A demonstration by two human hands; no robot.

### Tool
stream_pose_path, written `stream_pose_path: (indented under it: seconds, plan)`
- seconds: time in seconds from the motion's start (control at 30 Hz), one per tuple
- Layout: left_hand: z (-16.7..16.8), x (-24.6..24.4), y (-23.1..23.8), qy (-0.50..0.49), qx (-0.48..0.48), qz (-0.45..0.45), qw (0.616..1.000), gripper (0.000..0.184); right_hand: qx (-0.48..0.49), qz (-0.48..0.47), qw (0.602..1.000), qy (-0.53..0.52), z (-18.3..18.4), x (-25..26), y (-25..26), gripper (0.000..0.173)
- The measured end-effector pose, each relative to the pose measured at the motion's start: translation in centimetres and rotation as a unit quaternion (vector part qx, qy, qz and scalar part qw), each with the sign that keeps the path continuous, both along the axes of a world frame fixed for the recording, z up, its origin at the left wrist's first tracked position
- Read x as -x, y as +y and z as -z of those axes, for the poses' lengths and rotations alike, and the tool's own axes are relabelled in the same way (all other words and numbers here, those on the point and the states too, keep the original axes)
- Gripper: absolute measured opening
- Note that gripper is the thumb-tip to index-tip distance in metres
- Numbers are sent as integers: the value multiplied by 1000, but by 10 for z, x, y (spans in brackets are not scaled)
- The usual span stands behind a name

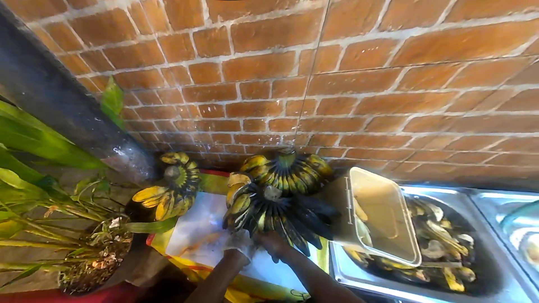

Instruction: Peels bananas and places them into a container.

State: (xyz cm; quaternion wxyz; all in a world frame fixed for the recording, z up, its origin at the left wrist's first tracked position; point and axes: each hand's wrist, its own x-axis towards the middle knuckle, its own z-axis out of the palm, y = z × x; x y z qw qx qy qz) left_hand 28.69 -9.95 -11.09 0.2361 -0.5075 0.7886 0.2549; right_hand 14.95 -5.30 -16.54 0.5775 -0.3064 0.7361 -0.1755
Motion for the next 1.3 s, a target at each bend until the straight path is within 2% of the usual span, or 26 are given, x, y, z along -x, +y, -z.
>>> stream_pose_path:
  seconds: [0.3, 0.47, 0.6, 0.83, 0.97, 1.07, 1.13, 1.23, 1.3]
  plan:
    - [30, -13, 6, 74, 44, -61, 994, 48, -38, 19, 997, -69, 17, 8, 5, 33]
    - [36, -18, 3, 96, 80, -44, 991, 46, -36, 44, 996, -68, 14, 7, 15, 34]
    - [29, -21, -13, 68, 121, -6, 990, 45, -46, 1, 998, -47, 4, 10, 19, 38]
    - [-40, 13, -62, 77, 190, -16, 979, 38, -1, 11, 996, -92, 6, 32, 49, 31]
    - [-39, 30, -91, 91, 227, -11, 970, 39, -12, 84, 972, -218, 14, 35, 60, 22]
    - [-25, 28, -83, 162, 245, -54, 954, 38, -19, 122, 937, -325, 16, 33, 59, 30]
    - [-18, 25, -69, 188, 228, -112, 949, 34, -19, 126, 925, -358, 12, 29, 55, 33]
    - [-16, 14, -38, 171, 163, -230, 944, 36, -12, 88, 925, -368, 12, 27, 49, 33]
    - [-9, -1, -13, 135, 88, -240, 957, 46, -8, 59, 936, -348, 13, 27, 43, 32]
